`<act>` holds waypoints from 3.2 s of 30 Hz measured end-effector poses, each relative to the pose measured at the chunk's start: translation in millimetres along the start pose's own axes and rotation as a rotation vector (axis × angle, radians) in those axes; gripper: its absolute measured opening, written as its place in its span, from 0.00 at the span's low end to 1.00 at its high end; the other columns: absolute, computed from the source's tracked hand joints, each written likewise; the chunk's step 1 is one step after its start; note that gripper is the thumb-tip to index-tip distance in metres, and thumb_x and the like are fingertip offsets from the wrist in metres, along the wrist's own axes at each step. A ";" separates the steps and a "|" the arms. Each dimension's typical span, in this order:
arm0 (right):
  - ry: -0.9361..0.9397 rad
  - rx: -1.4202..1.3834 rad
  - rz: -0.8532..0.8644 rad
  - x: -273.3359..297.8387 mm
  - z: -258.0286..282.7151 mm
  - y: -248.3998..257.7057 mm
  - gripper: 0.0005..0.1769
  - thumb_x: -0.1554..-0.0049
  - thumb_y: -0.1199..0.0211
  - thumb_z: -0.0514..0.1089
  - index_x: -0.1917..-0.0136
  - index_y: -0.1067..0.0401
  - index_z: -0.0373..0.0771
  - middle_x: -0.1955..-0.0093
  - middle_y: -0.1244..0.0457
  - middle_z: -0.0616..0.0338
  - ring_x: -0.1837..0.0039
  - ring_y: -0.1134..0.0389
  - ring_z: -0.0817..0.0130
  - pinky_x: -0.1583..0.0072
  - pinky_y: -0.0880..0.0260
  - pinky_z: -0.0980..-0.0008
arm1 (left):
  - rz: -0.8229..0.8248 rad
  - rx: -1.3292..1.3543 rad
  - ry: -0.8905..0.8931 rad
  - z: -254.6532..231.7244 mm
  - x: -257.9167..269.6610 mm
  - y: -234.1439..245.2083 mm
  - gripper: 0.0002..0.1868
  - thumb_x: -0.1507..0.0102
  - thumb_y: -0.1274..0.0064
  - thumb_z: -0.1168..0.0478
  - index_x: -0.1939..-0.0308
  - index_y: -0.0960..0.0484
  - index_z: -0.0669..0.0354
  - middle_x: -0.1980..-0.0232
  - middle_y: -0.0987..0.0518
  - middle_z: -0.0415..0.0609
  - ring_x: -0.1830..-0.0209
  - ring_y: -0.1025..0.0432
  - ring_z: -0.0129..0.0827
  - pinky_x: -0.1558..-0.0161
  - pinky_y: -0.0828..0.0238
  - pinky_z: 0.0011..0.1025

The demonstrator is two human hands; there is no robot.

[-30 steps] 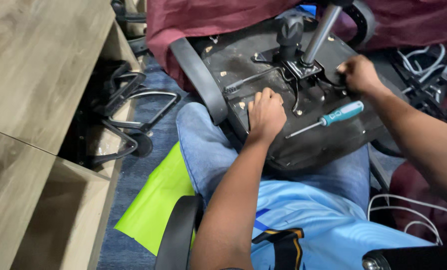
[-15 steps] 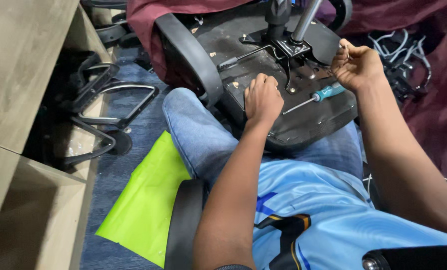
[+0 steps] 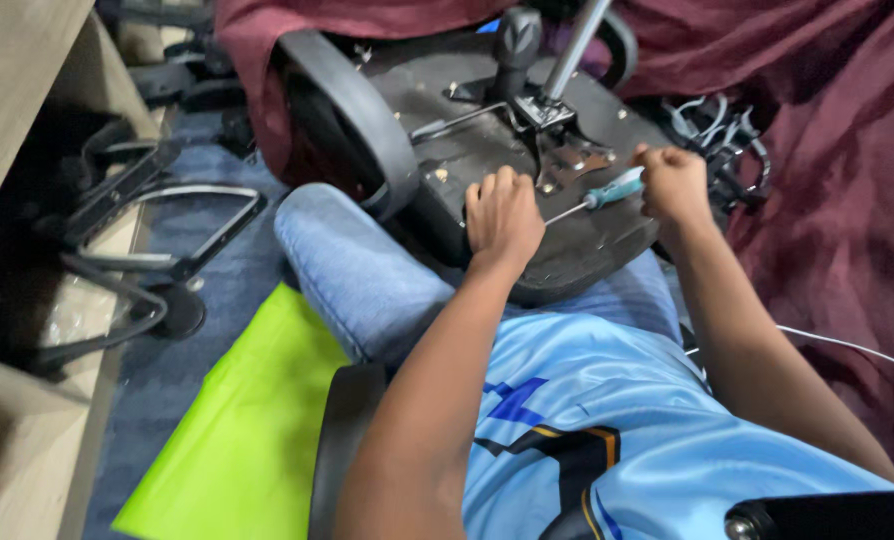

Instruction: The person sits on the floor and uses a screwdriver to tighten screws on the metal base of an office chair. They repeatedly adjust the screwdriver and reposition their hands to secure the components of the chair base.

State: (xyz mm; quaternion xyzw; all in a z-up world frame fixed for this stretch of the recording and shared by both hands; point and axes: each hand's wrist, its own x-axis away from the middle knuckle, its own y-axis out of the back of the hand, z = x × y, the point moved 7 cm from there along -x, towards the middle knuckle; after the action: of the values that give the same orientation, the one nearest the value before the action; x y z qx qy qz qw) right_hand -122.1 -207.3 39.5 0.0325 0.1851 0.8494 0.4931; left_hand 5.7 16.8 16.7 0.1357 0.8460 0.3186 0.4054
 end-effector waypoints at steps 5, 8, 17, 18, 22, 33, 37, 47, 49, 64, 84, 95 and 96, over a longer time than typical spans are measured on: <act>0.067 0.100 0.077 18.3 -1.5 -8.5 0.11 0.37 0.44 0.42 0.45 0.23 0.40 0.62 0.37 0.65 0.65 0.41 0.75 0.64 0.40 0.72 | -0.027 0.090 -0.026 -8.3 9.6 4.1 0.09 0.41 0.46 0.62 0.57 0.15 0.54 0.53 0.22 0.46 0.46 0.29 0.40 0.42 0.42 0.43; -0.004 0.044 0.283 26.0 0.4 -34.1 0.13 0.39 0.44 0.38 0.42 0.25 0.40 0.57 0.36 0.65 0.61 0.38 0.76 0.59 0.36 0.74 | -0.094 0.258 -0.038 -17.5 14.3 4.2 0.09 0.37 0.48 0.61 0.55 0.16 0.55 0.51 0.21 0.47 0.46 0.27 0.42 0.42 0.39 0.45; 0.232 0.000 0.465 73.0 68.6 -102.0 0.16 0.38 0.43 0.37 0.38 0.27 0.33 0.46 0.30 0.58 0.46 0.30 0.71 0.43 0.29 0.71 | -0.087 1.823 1.197 -34.3 4.3 -69.5 0.24 0.27 0.63 0.44 0.42 0.26 0.59 0.42 0.22 0.50 0.47 0.26 0.34 0.47 0.29 0.31; 0.270 0.059 0.538 78.2 72.6 -107.7 0.17 0.38 0.44 0.37 0.37 0.26 0.33 0.44 0.30 0.58 0.44 0.30 0.72 0.40 0.30 0.71 | -0.093 1.827 1.251 -28.6 6.7 -72.8 0.26 0.28 0.65 0.44 0.42 0.25 0.61 0.44 0.22 0.50 0.49 0.26 0.35 0.50 0.31 0.33; 0.290 0.257 0.718 91.7 60.9 -119.5 0.21 0.36 0.46 0.40 0.31 0.28 0.37 0.40 0.30 0.57 0.39 0.31 0.70 0.36 0.32 0.69 | -0.150 1.864 1.378 -4.4 16.5 -92.6 0.27 0.27 0.68 0.47 0.43 0.24 0.67 0.49 0.20 0.52 0.54 0.22 0.37 0.55 0.26 0.33; 0.620 0.719 0.355 116.1 47.6 -107.6 0.44 0.44 0.38 0.62 0.22 0.44 0.42 0.20 0.51 0.44 0.22 0.46 0.45 0.25 0.44 0.53 | -0.347 1.385 1.247 63.8 -2.7 -49.6 0.22 0.30 0.58 0.53 0.54 0.13 0.65 0.60 0.17 0.57 0.64 0.27 0.43 0.60 0.31 0.40; 0.462 1.113 0.543 131.5 26.2 -137.5 0.56 0.49 0.38 0.73 0.18 0.54 0.49 0.16 0.63 0.49 0.16 0.65 0.44 0.25 0.59 0.41 | -0.342 1.178 1.272 86.2 0.2 -10.5 0.21 0.33 0.56 0.52 0.55 0.10 0.59 0.50 0.14 0.54 0.52 0.19 0.44 0.49 0.25 0.38; 0.437 1.117 0.693 119.8 28.8 -139.2 0.65 0.52 0.40 0.81 0.17 0.59 0.44 0.15 0.68 0.43 0.15 0.70 0.41 0.21 0.62 0.47 | -0.272 1.300 1.349 99.3 -2.3 -47.9 0.14 0.35 0.48 0.53 0.53 0.14 0.54 0.58 0.17 0.46 0.65 0.22 0.36 0.71 0.26 0.33; 0.420 1.117 0.740 117.3 26.0 -133.4 0.65 0.52 0.41 0.80 0.17 0.60 0.44 0.15 0.69 0.43 0.15 0.71 0.43 0.22 0.62 0.46 | -0.285 1.430 1.272 101.3 -10.7 -70.7 0.13 0.33 0.48 0.53 0.54 0.15 0.57 0.63 0.21 0.47 0.71 0.29 0.34 0.73 0.32 0.31; 0.765 0.426 0.523 112.8 63.0 -102.6 0.41 0.45 0.40 0.34 0.20 0.46 0.41 0.24 0.48 0.48 0.24 0.44 0.53 0.31 0.36 0.60 | 0.258 1.152 0.623 44.0 -10.8 -75.5 0.11 0.30 0.53 0.61 0.58 0.20 0.67 0.72 0.19 0.50 0.79 0.27 0.29 0.77 0.30 0.28; 0.425 0.004 0.421 39.7 23.4 -96.6 0.10 0.37 0.32 0.37 0.41 0.23 0.33 0.53 0.30 0.60 0.53 0.30 0.78 0.50 0.29 0.77 | 0.518 1.054 0.719 79.1 2.9 -18.4 0.15 0.31 0.56 0.62 0.49 0.22 0.73 0.62 0.13 0.60 0.69 0.16 0.43 0.69 0.17 0.33; 0.534 -0.071 0.502 26.7 38.5 -187.2 0.07 0.39 0.34 0.33 0.47 0.25 0.33 0.52 0.29 0.59 0.52 0.28 0.79 0.51 0.26 0.77 | 0.351 0.203 0.613 80.8 28.2 63.7 0.21 0.34 0.60 0.59 0.37 0.26 0.41 0.39 0.23 0.55 0.38 0.28 0.51 0.40 0.30 0.47; 0.551 0.020 0.464 28.6 41.0 -192.8 0.07 0.39 0.33 0.33 0.47 0.24 0.32 0.53 0.29 0.58 0.54 0.29 0.78 0.52 0.27 0.76 | 0.341 0.204 0.623 84.7 28.7 66.6 0.20 0.33 0.60 0.59 0.38 0.25 0.44 0.39 0.22 0.55 0.37 0.27 0.52 0.40 0.30 0.47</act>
State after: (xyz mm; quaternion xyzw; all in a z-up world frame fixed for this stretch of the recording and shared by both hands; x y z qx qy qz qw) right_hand 32.2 -85.5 7.1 -0.1520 0.3070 0.9138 0.2183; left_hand 51.1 117.8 3.1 0.2108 0.9216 0.3216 0.0539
